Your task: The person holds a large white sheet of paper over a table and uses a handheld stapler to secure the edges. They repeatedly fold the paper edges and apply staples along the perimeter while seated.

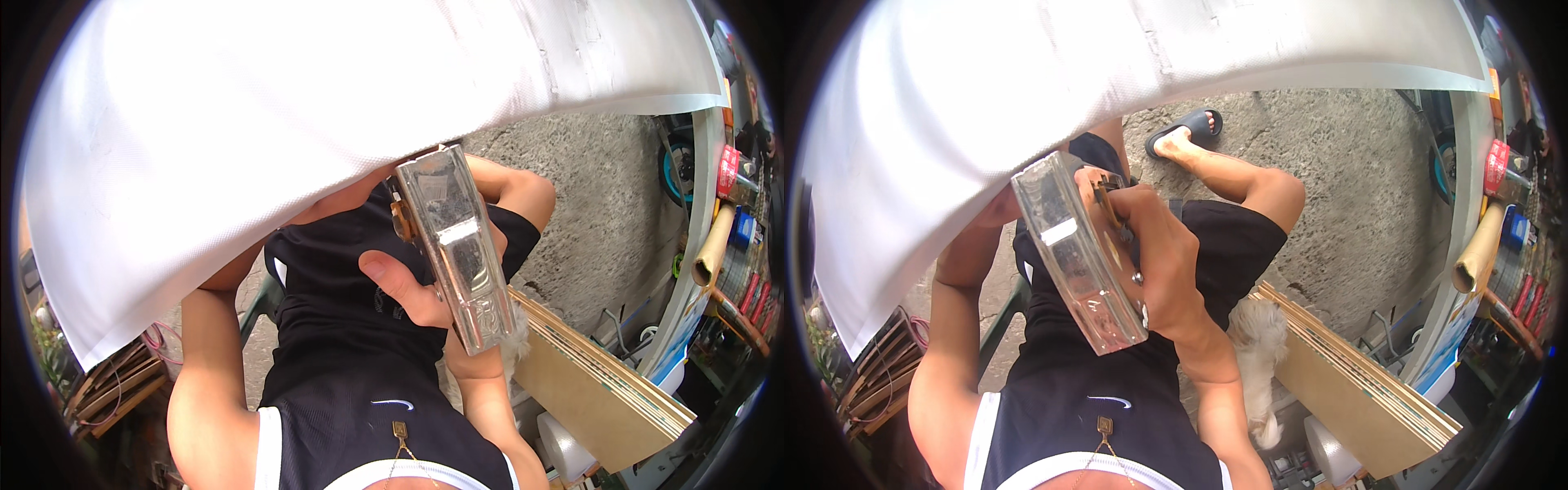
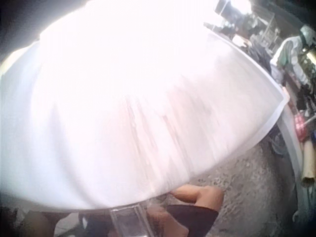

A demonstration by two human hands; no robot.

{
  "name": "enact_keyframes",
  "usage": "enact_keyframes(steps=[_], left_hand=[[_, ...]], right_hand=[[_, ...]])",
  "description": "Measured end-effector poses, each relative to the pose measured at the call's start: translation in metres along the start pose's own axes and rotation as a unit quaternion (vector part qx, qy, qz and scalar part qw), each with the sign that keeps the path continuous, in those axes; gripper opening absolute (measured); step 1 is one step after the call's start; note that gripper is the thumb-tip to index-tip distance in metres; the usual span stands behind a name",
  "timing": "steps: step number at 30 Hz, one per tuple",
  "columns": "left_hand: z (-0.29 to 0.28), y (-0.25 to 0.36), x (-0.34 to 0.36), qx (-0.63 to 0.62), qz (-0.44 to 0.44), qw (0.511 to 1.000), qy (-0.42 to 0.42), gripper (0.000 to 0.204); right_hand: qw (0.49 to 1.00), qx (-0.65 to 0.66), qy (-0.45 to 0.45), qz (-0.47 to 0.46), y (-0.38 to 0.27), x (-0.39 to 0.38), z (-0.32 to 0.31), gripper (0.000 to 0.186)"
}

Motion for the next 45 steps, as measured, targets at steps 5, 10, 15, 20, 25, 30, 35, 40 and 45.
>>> enact_keyframes(steps=[5, 10, 15, 20, 25, 30, 35, 40, 45], left_hand=[[0.001, 0.002, 0.003, -0.016, 0.005, 1.0, -0.002, 0.025], [-0.001, 0.005, 0.007, -0.025, 0.011, 1.0, -0.006, 0.024], [0.001, 0.004, 0.005, -0.036, 0.01, 0.999, -0.004, 0.023], [-0.001, 0.005, 0.008, -0.041, 0.012, 0.999, -0.006, 0.023], [-0.003, 0.006, 0.008, -0.044, 0.013, 0.999, -0.006, 0.022], [-0.004, 0.006, 0.008, -0.047, 0.013, 0.999, -0.002, 0.022], [-0.005, 0.007, 0.008, -0.047, 0.012, 0.999, 0.0, 0.021], [-0.006, 0.007, 0.011, -0.046, 0.012, 0.999, 0.001, 0.02], [-0.006, 0.007, 0.011, -0.042, 0.012, 0.999, 0.004, 0.02]], right_hand=[[0.997, -0.071, -0.03, 0.022, -0.005, 0.003, 0.002, 0.053], [0.998, -0.002, -0.01, 0.06, -0.006, 0.002, 0.001, 0.061], [0.995, -0.053, -0.012, 0.079, -0.005, 0.002, 0.005, 0.06], [0.989, -0.133, -0.051, 0.023, -0.008, 0.006, 0.001, 0.058], [0.998, 0.02, 0.007, 0.066, -0.005, 0.009, 0.001, 0.053], [0.998, 0.026, 0.0, 0.064, -0.001, 0.009, 0.004, 0.045], [0.997, 0.042, -0.013, 0.069, 0.002, 0.013, 0.004, 0.037], [0.999, 0.036, -0.014, 0.038, 0.004, 0.016, 0.005, 0.035], [0.998, 0.001, -0.016, 0.059, -0.002, 0.02, 0.004, 0.034]])
Point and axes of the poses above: each hand's wrist, its own x-axis towards the middle knuckle, its own z-axis out of the palm, y = z × x, the point moved 6 cm from there along x, towards the middle knuckle, and after that the axes turned 8 degrees about -y, right-handed, at the moved point
